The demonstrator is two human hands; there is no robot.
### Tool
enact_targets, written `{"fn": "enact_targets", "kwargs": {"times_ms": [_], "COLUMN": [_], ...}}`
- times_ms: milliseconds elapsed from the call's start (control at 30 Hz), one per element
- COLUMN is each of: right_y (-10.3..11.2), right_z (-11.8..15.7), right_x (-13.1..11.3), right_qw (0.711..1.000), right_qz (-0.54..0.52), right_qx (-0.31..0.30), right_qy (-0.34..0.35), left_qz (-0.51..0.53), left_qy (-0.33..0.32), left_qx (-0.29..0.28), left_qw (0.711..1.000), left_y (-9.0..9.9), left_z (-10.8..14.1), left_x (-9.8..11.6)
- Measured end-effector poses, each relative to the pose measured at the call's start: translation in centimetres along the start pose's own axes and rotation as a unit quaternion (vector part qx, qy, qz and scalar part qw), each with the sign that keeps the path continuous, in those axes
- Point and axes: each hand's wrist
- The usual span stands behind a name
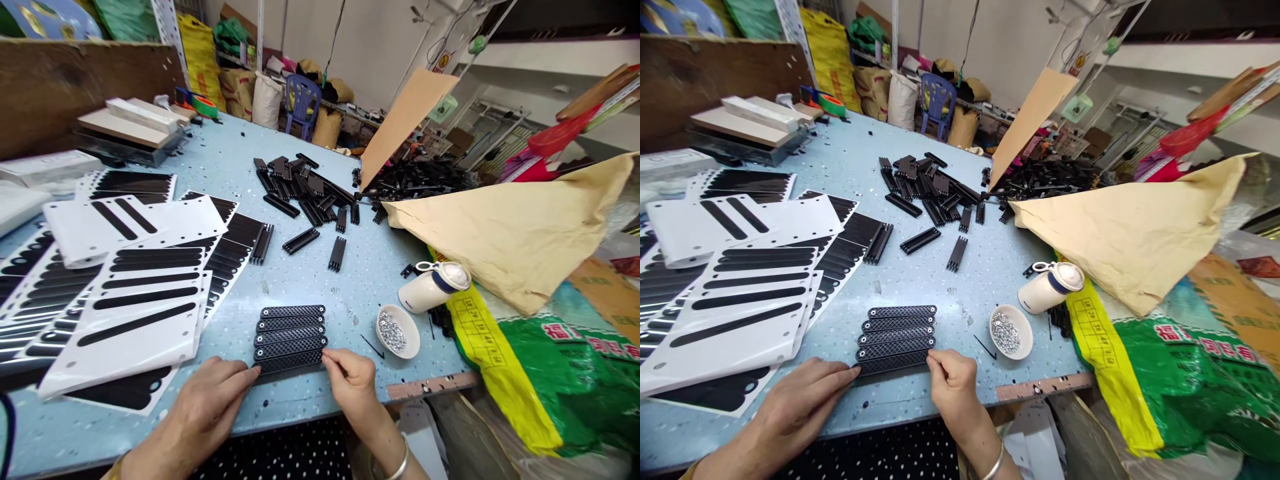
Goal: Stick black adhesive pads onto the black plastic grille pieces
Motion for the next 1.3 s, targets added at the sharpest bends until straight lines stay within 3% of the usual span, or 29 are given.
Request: {"fn": "enact_targets", "kwargs": {"times_ms": [133,433,600,1133,1300], "right_y": [-0.4,-0.4,-0.2,0.5,0.5], "right_z": [0.2,0.1,-0.9,-1.6,-2.0], "right_x": [0.2,0.3,0.3,-0.5,-0.2], "right_qw": [0.991,0.955,0.930,0.913,0.925], "right_qz": [-0.052,-0.115,-0.146,-0.197,-0.158], "right_qx": [0.028,0.049,0.004,-0.011,-0.025], "right_qy": [-0.117,-0.271,-0.338,-0.358,-0.346], "left_qz": [0.011,0.006,0.009,0.028,0.026], "left_qy": [0.006,-0.020,-0.024,-0.009,-0.022], "left_qx": [0.008,0.006,0.005,0.009,0.016], "left_qw": [1.000,1.000,1.000,1.000,0.999], "left_y": [-0.1,0.4,0.4,0.1,0.4], "left_z": [0.0,-0.8,-1.0,-0.5,-1.0], "left_x": [0.1,0.2,0.2,0.2,0.3]}}
Point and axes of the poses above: each hand's wrist, its own z-axis away from the middle knuckle, its own y-axis out of the back of the hand, x = y × z, and after that the axes turned 6 degrees about x, right-handed
